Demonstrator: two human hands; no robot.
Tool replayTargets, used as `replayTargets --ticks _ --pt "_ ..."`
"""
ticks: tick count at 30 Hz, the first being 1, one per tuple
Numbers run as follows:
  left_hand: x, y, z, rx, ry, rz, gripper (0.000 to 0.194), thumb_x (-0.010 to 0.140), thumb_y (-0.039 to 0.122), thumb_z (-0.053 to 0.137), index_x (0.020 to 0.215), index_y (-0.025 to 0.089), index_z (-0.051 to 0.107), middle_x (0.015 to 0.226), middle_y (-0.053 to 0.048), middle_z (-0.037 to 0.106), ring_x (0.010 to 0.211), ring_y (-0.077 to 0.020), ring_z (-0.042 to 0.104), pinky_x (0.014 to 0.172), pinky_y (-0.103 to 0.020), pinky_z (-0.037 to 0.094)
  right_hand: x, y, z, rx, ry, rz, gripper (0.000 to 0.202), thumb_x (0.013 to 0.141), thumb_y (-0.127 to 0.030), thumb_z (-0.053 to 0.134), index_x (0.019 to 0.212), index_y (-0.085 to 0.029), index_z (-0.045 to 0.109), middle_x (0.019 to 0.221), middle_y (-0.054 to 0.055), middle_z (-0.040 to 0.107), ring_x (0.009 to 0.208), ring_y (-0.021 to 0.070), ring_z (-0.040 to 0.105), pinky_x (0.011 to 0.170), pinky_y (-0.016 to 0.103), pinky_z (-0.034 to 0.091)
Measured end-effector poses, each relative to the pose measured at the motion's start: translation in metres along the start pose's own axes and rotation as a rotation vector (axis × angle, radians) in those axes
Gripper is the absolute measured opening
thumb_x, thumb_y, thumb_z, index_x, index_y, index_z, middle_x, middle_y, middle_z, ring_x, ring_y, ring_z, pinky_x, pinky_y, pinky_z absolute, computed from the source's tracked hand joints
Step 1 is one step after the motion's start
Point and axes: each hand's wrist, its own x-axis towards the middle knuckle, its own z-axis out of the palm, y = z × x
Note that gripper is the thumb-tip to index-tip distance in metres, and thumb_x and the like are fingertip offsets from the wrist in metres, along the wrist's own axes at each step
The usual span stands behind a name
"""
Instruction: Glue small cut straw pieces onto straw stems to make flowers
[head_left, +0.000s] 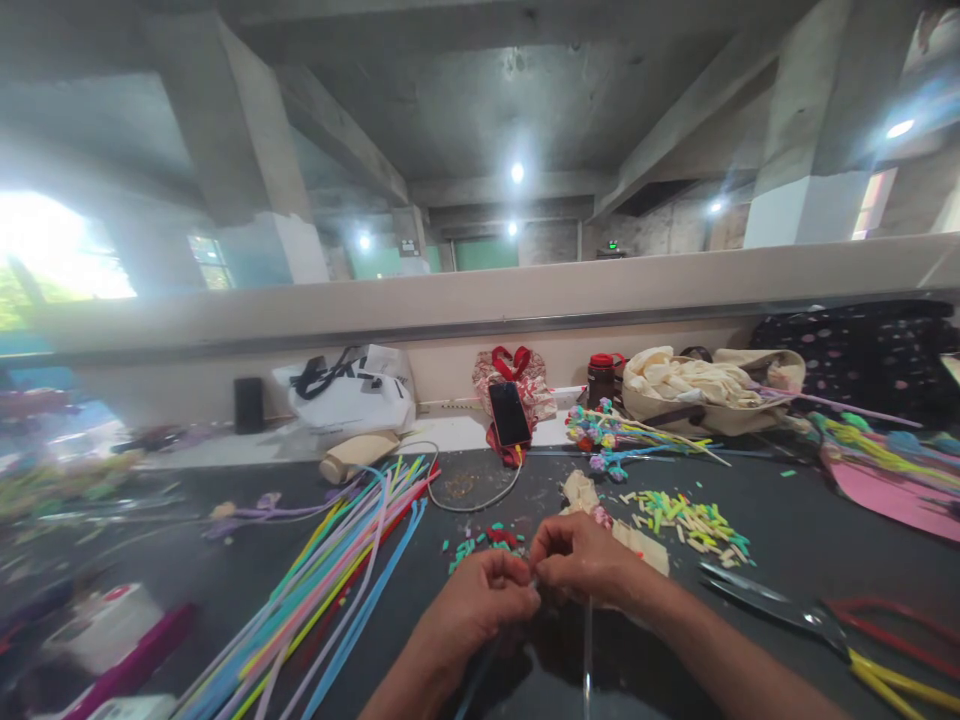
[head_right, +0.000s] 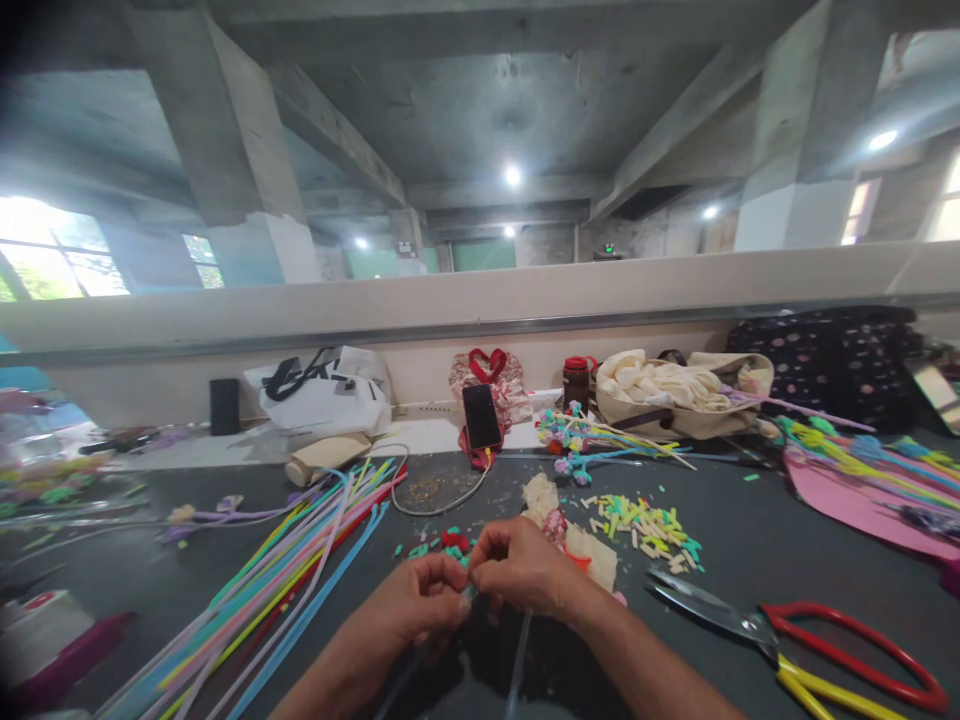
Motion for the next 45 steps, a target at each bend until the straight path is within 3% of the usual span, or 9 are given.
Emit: replayTargets --ticks 8,12,18,22,26,32,39,42,45 --pt "0.002 -0.002 0.002 0.002 0.052 0.032 0.030 0.051 0.015 0.062 0.079 0.015 0.054 0.041 0.007 0.051 0.032 -0.0081 0.043 0.036 -0.019 0.031 -0.001 0.000 0.004 -0.093 0.039 -0.008 0.012 0.055 -0.011 0.045 0.059 -0.016 0.055 0.040 -0.007 0.049 0.036 0.0075 0.048 0.034 0.014 0.031" --pt "0.002 0.000 0.004 0.121 0.105 0.029 0.008 0.055 0.020 0.057 0.059 0.015 0.052 0.040 0.004 0.052 0.032 -0.0092 0.044 0.035 -0.020 0.031 -0.002 0.000 0.006 -0.129 0.063 -0.017 0.014 0.053 -0.009 0.043 0.058 -0.016 0.054 0.043 -0.006 0.050 0.037 0.0074 0.048 0.035 0.014 0.031" --pt "0.002 0.003 0.008 0.224 0.209 0.065 0.005 0.053 0.019 0.054 0.051 0.016 0.051 0.038 0.004 0.051 0.033 -0.0092 0.043 0.038 -0.020 0.029 -0.002 -0.005 0.007 -0.144 0.085 -0.038 0.016 0.053 -0.007 0.044 0.062 -0.017 0.053 0.047 -0.007 0.049 0.042 0.0064 0.046 0.038 0.013 0.032" --pt "0.004 0.003 0.008 0.243 0.268 0.096 0.006 0.053 0.020 0.054 0.051 0.017 0.051 0.035 0.007 0.046 0.032 -0.0079 0.040 0.037 -0.020 0.027 -0.004 -0.010 0.008 -0.120 0.050 -0.038 0.010 0.063 -0.013 0.044 0.060 -0.017 0.053 0.041 -0.008 0.043 0.037 0.0069 0.043 0.036 0.015 0.029" --pt "0.005 0.003 0.006 0.239 0.290 0.111 0.009 0.055 0.023 0.055 0.051 0.017 0.050 0.036 0.006 0.047 0.032 -0.0080 0.040 0.037 -0.020 0.027 -0.005 -0.009 0.005 -0.042 0.036 -0.121 0.029 0.077 -0.033 0.041 0.055 -0.016 0.050 0.043 -0.006 0.041 0.037 0.0074 0.041 0.037 0.017 0.029" --pt "0.002 0.006 0.005 0.233 0.288 0.132 0.014 0.057 0.029 0.058 0.053 0.016 0.052 0.040 0.003 0.052 0.035 -0.0093 0.043 0.038 -0.020 0.029 0.000 -0.003 0.000 -0.043 0.170 -0.222 0.034 0.080 -0.040 0.040 0.070 -0.014 0.060 0.061 0.001 0.058 0.055 0.0125 0.054 0.049 0.020 0.038" --pt "0.002 0.006 0.004 0.239 0.301 0.173 0.010 0.056 0.023 0.059 0.051 0.016 0.054 0.039 0.004 0.050 0.035 -0.0087 0.043 0.039 -0.019 0.029 -0.002 -0.007 -0.003 -0.169 0.261 -0.280 0.029 0.083 -0.032 0.036 0.079 -0.017 0.060 0.067 0.002 0.062 0.061 0.0135 0.058 0.055 0.021 0.042" --pt "0.004 0.004 0.002 0.229 0.307 0.205 0.008 0.056 0.022 0.059 0.052 0.016 0.055 0.038 0.005 0.048 0.034 -0.0078 0.040 0.037 -0.019 0.028 -0.001 -0.006 -0.004 -0.188 0.352 -0.267 0.025 0.081 -0.029 0.039 0.085 -0.019 0.061 0.072 0.001 0.063 0.055 0.0117 0.056 0.052 0.021 0.040" --pt "0.006 0.003 -0.001 0.151 0.323 0.274 0.011 0.056 0.024 0.061 0.053 0.016 0.055 0.042 0.004 0.050 0.038 -0.0085 0.044 0.039 -0.019 0.032 0.003 -0.005 -0.006 -0.022 0.409 -0.199 0.021 0.077 -0.031 0.044 0.077 -0.018 0.061 0.067 -0.001 0.058 0.044 0.0083 0.050 0.043 0.019 0.037"
